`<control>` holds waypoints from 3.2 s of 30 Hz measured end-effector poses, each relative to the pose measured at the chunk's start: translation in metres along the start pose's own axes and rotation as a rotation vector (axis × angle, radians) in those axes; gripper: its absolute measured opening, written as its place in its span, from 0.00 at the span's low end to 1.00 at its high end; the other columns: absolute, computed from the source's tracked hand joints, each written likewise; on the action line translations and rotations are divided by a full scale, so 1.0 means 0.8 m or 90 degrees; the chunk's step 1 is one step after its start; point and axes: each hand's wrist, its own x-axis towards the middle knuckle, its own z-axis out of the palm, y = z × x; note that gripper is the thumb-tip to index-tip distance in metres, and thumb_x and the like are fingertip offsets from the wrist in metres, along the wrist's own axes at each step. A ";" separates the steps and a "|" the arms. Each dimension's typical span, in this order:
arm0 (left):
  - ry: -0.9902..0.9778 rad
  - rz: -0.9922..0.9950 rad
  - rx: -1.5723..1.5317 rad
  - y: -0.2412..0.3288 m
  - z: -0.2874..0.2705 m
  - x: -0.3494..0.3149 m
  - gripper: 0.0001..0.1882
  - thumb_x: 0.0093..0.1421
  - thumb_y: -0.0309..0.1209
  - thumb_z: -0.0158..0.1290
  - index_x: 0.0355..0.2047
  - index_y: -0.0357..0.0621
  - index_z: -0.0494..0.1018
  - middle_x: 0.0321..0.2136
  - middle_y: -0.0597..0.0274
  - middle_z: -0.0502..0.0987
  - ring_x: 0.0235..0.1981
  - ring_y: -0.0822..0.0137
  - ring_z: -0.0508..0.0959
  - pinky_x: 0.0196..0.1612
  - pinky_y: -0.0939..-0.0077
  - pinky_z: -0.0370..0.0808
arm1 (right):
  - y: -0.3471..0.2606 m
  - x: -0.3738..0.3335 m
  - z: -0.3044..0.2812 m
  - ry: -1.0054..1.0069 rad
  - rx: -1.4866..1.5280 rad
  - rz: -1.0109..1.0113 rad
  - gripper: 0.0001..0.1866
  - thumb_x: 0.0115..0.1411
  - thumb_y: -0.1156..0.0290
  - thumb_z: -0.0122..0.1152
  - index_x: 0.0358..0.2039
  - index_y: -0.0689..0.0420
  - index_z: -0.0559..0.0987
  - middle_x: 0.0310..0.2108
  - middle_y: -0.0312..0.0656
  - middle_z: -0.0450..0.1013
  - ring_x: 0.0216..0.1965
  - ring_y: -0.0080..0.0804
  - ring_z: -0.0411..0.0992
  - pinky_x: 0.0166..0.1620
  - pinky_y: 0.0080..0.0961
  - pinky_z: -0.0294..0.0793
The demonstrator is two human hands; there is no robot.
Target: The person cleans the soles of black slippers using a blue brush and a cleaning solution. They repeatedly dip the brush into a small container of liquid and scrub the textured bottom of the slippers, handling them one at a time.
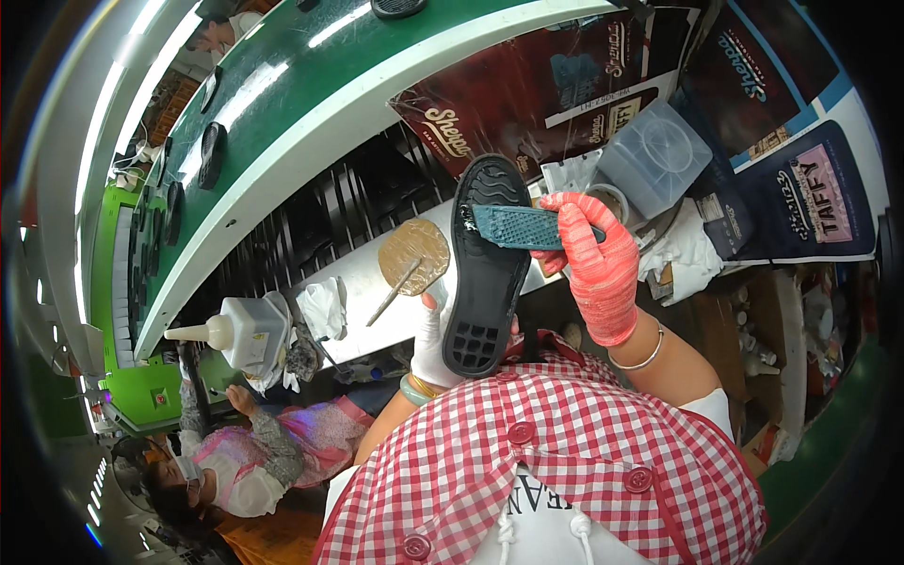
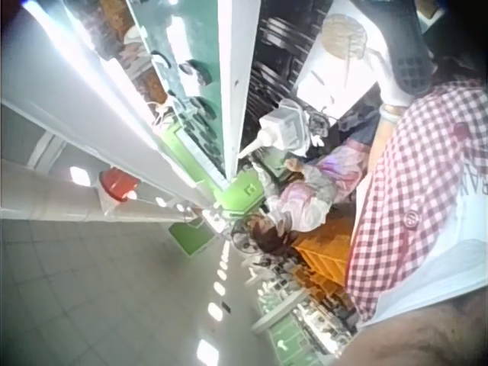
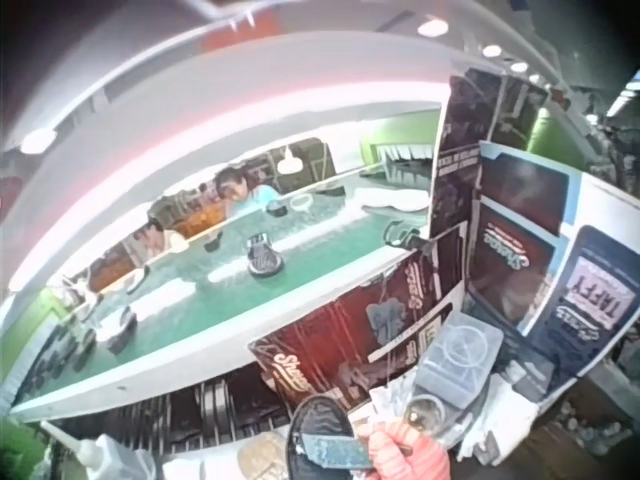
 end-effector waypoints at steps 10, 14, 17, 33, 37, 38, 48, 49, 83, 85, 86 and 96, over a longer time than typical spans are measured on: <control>-0.024 -0.045 0.012 0.002 -0.009 -0.003 0.54 0.48 0.73 0.35 0.62 0.42 0.50 0.51 0.51 0.66 0.47 0.60 0.72 0.51 0.67 0.71 | -0.006 0.005 -0.003 -0.039 -0.020 0.022 0.12 0.63 0.67 0.51 0.39 0.62 0.76 0.31 0.37 0.75 0.24 0.21 0.74 0.23 0.12 0.69; -0.005 -0.042 0.048 0.004 -0.010 0.001 0.55 0.47 0.75 0.33 0.61 0.41 0.51 0.50 0.51 0.67 0.46 0.60 0.73 0.50 0.67 0.72 | -0.010 0.006 -0.005 -0.059 -0.069 0.011 0.11 0.62 0.68 0.51 0.37 0.62 0.77 0.28 0.36 0.74 0.23 0.20 0.74 0.23 0.12 0.68; 0.017 -0.031 0.074 0.006 -0.008 0.005 0.55 0.47 0.75 0.32 0.61 0.41 0.52 0.48 0.51 0.68 0.44 0.60 0.74 0.47 0.68 0.73 | -0.014 0.007 -0.005 -0.068 -0.093 0.020 0.11 0.62 0.68 0.51 0.37 0.62 0.77 0.27 0.36 0.74 0.22 0.19 0.74 0.22 0.12 0.68; 0.164 0.077 0.043 0.010 0.021 0.037 0.47 0.55 0.71 0.25 0.59 0.44 0.56 0.47 0.54 0.70 0.43 0.60 0.74 0.42 0.65 0.74 | -0.004 -0.009 0.005 -0.079 -0.114 0.045 0.13 0.63 0.64 0.49 0.38 0.61 0.76 0.26 0.37 0.74 0.23 0.18 0.72 0.24 0.11 0.68; 0.148 0.125 0.015 0.006 0.024 0.043 0.44 0.58 0.67 0.23 0.59 0.45 0.56 0.48 0.54 0.70 0.45 0.60 0.73 0.46 0.64 0.72 | -0.002 -0.015 0.007 -0.077 -0.122 0.050 0.14 0.63 0.64 0.49 0.38 0.61 0.76 0.26 0.37 0.74 0.23 0.18 0.73 0.24 0.11 0.68; 0.139 0.131 -0.005 0.004 0.018 0.045 0.43 0.58 0.67 0.23 0.59 0.45 0.56 0.49 0.54 0.70 0.46 0.60 0.72 0.47 0.64 0.71 | -0.003 -0.017 0.009 -0.075 -0.121 0.059 0.14 0.63 0.63 0.49 0.37 0.61 0.76 0.26 0.37 0.74 0.23 0.19 0.73 0.24 0.11 0.68; 0.140 0.110 -0.074 0.002 0.011 0.048 0.43 0.55 0.69 0.31 0.57 0.48 0.61 0.52 0.56 0.67 0.52 0.59 0.68 0.55 0.61 0.64 | -0.019 -0.031 0.014 -0.093 -0.130 0.132 0.11 0.62 0.69 0.50 0.36 0.64 0.76 0.30 0.40 0.74 0.27 0.20 0.72 0.28 0.17 0.74; 0.134 0.111 -0.074 0.002 0.012 0.047 0.43 0.55 0.69 0.31 0.57 0.48 0.61 0.52 0.56 0.67 0.52 0.59 0.68 0.55 0.61 0.64 | -0.019 -0.033 0.014 -0.096 -0.128 0.137 0.11 0.62 0.69 0.50 0.36 0.64 0.76 0.30 0.40 0.74 0.27 0.20 0.72 0.28 0.17 0.74; 0.079 -0.231 -0.014 0.026 0.009 0.009 0.45 0.55 0.70 0.22 0.59 0.50 0.59 0.48 0.50 0.72 0.43 0.51 0.75 0.41 0.56 0.73 | -0.067 0.024 0.038 -0.498 -0.322 0.378 0.13 0.57 0.64 0.55 0.37 0.60 0.77 0.24 0.36 0.73 0.15 0.17 0.68 0.18 0.13 0.64; 0.061 -0.224 -0.057 0.027 0.011 0.012 0.46 0.55 0.70 0.23 0.59 0.48 0.57 0.48 0.48 0.71 0.43 0.49 0.75 0.42 0.52 0.74 | -0.066 0.026 0.044 -0.498 -0.330 0.393 0.14 0.55 0.65 0.58 0.38 0.61 0.77 0.24 0.36 0.73 0.14 0.17 0.67 0.19 0.14 0.65; 0.045 -0.216 -0.015 0.027 0.011 0.012 0.46 0.55 0.70 0.23 0.59 0.48 0.57 0.48 0.47 0.71 0.43 0.50 0.75 0.42 0.53 0.74 | -0.066 0.025 0.048 -0.495 -0.339 0.385 0.13 0.54 0.64 0.59 0.36 0.60 0.77 0.22 0.35 0.73 0.14 0.16 0.67 0.18 0.13 0.64; -0.003 -0.199 0.157 0.040 0.009 0.021 0.25 0.55 0.40 0.44 0.52 0.41 0.62 0.38 0.54 0.74 0.39 0.62 0.76 0.38 0.67 0.77 | -0.061 0.026 0.058 -0.527 -0.333 0.365 0.12 0.51 0.66 0.60 0.32 0.60 0.79 0.22 0.35 0.72 0.15 0.18 0.66 0.21 0.14 0.66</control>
